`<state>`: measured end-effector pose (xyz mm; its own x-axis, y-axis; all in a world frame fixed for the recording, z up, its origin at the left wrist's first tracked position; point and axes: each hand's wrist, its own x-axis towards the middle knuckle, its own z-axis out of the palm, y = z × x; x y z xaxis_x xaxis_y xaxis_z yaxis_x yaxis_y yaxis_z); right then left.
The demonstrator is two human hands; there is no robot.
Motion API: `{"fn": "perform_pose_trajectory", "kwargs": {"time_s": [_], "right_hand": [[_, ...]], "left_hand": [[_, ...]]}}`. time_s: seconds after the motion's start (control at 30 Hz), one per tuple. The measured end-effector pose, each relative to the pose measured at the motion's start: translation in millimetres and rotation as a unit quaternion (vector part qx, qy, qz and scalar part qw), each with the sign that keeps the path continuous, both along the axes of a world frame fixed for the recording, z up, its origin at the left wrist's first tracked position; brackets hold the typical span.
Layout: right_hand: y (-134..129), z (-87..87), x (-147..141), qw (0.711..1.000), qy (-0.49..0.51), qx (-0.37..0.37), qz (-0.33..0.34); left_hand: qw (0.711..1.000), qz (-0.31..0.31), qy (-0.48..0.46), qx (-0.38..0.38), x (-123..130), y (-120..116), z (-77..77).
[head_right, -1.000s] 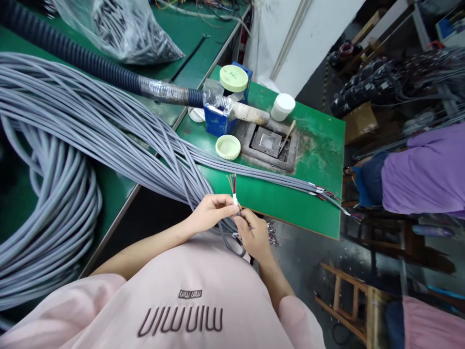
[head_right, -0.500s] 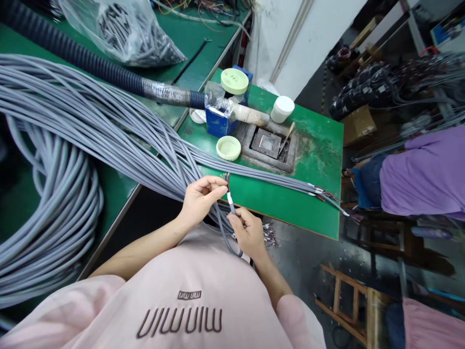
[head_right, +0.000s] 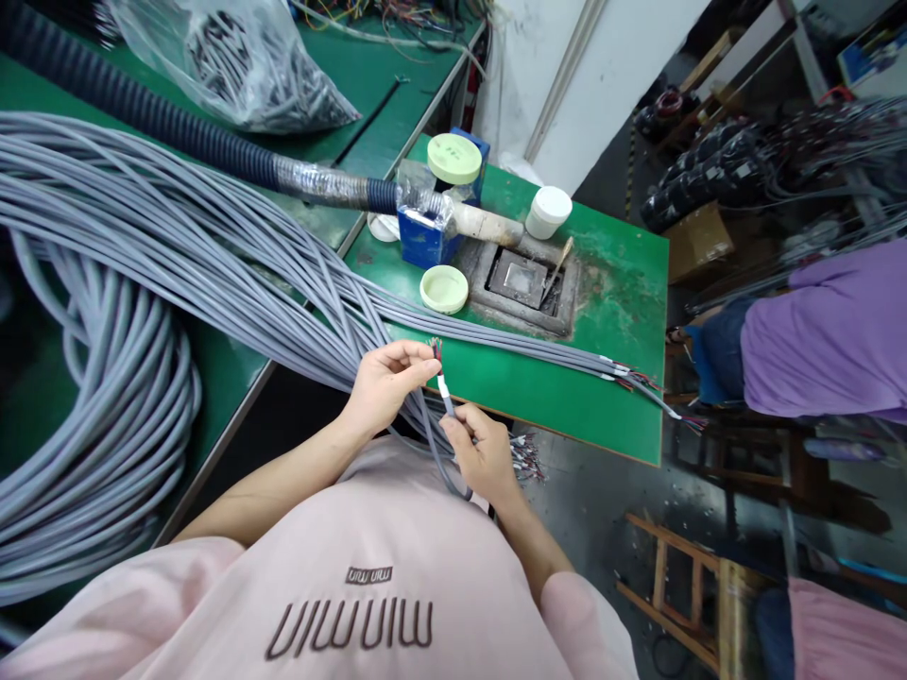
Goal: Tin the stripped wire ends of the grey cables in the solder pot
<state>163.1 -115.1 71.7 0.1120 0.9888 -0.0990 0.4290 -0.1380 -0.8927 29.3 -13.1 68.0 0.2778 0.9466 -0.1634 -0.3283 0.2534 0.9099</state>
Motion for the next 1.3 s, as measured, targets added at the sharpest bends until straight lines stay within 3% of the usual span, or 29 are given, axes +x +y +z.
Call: {"fn": "perform_pose_trajectory", "kwargs": {"time_s": [0.1,0.23,0.33,0.47,0.53,0.6,0.7,0.87,0.97,1.17,1.3], "right_hand": [[0.5,0.7,-1.1,0.999,0.042,-0.004,-0.022],[8.4,-0.6,-1.3,0.981,0.183,-0.056,-0.032],[20.4,-3.4,-0.6,0.957,0.281,-0.067,-0.021],[36.0,-5.2,-0.6,0.947,0.319,-0.037,-0.013],[41.3,-4.9,-0.4,0.944,0.328,-0.02,-0.026],[45.1,-3.7,0.5,0.942,0.333,-0.001,-0.04],[49.4,0.8,2.4,0.951,0.303,0.035,-0.048],[54.4,11.5,3.5,0.985,0.126,0.087,-0.074],[58.5,14.0,2.7,0.99,0.06,0.106,-0.072],[71.9,14.5,-1.4,0.988,0.041,0.139,-0.057],[88.2,20.8,0.1,0.989,0.015,0.141,-0.035]], "left_hand": [[1.0,0.018,0.012,0.011,0.7,-2.0,-1.2],[0.997,0.033,0.034,0.052,3.9,-12.7,-3.3],[0.984,0.046,0.081,0.149,5.3,-20.9,-4.8],[0.93,0.094,0.139,0.328,3.2,-23.1,-9.8],[0.919,0.101,0.138,0.356,2.6,-22.8,-13.1],[0.934,0.096,0.124,0.322,3.6,-23.5,-14.7],[0.977,0.068,0.068,0.19,7.1,-24.4,-12.0],[0.999,0.035,-0.007,0.028,9.2,-19.0,-4.5],[0.999,0.028,-0.033,-0.011,10.0,-15.5,-9.0],[0.992,0.011,-0.107,-0.068,17.2,-11.7,-23.1],[0.995,0.003,-0.091,-0.045,14.8,-4.5,-22.1]]}}
